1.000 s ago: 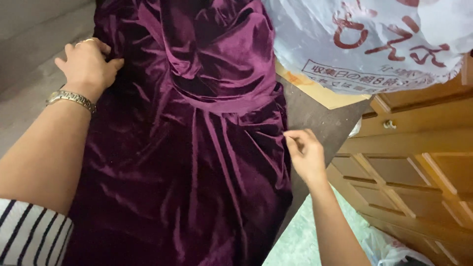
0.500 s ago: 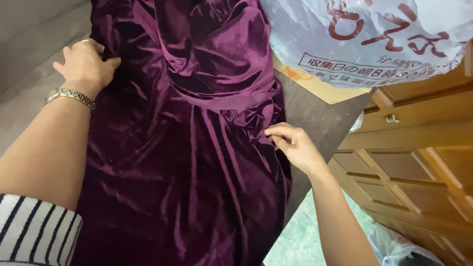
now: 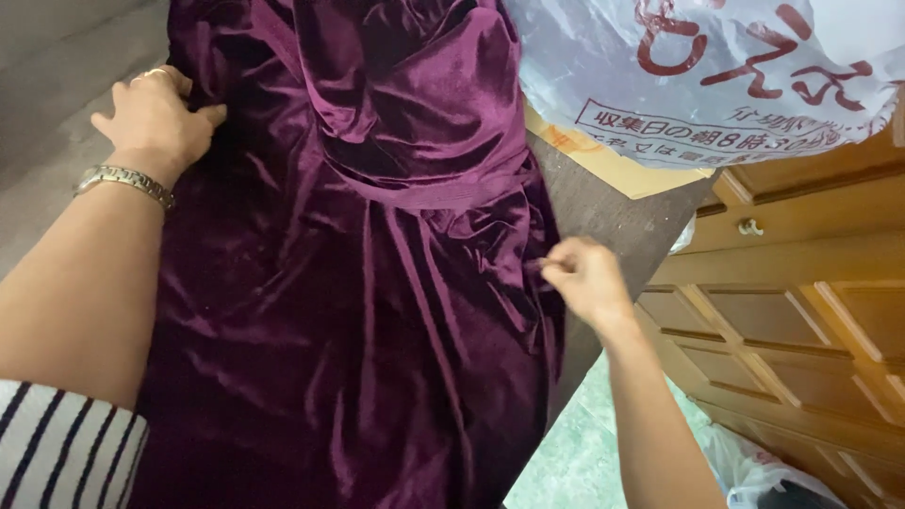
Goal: Final inspection and smoothing of a large purple velvet garment piece on a work table.
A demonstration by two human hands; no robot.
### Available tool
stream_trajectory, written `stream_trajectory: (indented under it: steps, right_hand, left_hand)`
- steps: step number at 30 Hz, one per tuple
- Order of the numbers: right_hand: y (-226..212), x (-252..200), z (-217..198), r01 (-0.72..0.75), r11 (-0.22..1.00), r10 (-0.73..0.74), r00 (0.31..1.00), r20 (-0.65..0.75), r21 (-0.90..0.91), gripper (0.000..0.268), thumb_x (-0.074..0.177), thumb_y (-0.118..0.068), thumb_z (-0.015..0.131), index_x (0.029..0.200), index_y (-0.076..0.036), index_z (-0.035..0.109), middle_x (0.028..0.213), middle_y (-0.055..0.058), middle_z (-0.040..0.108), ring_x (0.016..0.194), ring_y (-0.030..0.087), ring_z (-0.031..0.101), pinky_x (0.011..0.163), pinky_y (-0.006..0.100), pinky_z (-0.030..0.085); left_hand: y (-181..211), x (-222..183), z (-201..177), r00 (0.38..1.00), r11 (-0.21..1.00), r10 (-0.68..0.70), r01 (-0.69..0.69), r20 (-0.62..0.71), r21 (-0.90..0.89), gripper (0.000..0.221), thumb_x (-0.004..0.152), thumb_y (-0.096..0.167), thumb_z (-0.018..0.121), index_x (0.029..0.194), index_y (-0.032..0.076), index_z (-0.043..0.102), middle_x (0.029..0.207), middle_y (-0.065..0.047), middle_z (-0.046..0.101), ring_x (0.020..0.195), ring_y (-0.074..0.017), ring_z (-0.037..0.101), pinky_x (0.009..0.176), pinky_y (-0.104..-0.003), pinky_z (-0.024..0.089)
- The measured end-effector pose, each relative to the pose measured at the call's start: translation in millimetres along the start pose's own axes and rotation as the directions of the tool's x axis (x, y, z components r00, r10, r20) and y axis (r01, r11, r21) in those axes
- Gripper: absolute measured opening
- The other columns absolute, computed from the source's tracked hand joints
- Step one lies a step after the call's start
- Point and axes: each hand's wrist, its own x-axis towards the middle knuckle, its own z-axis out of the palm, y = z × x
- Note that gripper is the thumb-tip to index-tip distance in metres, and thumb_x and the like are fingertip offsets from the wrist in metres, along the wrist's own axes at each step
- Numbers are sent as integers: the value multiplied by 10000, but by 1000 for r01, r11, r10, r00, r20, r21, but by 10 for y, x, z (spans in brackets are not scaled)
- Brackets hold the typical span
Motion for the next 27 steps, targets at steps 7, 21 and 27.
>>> stream_trajectory:
  steps: [7,21,27]
  right_hand:
    - [340,-221,-380,-313,949,296,926,-233,-42,53,761,-111,649,710,-114,634,676,12,614,620,150,539,643,320,447]
    - [236,-114,-458,-31,992,68,947,-313,122,183,843,-80,574,1013,-126,623,1049,13,650,880,141,607,840,307,479]
    - [64,304,-411,-184,978,196,971,-133,99,85,870,-193,701,877,-109,687,849,-2,705,786,109,637,740,261,474]
  left_hand:
    - [2,-15,-5,1000,1000,7,-7,4,-2,457,888,382,708,1221,87,602,1182,-212,609,1219,-377,385,954,-627,211]
    - [-26,2,42,999,999,33,-32,-35,24,491,913,402,688,1234,42,595,1224,-165,606,1200,-383,404,925,-653,240]
    - [-101,97,123,996,998,41,-37,-76,55,503,893,424,709,1238,69,621,1214,-191,617,1192,-399,421,896,-668,255]
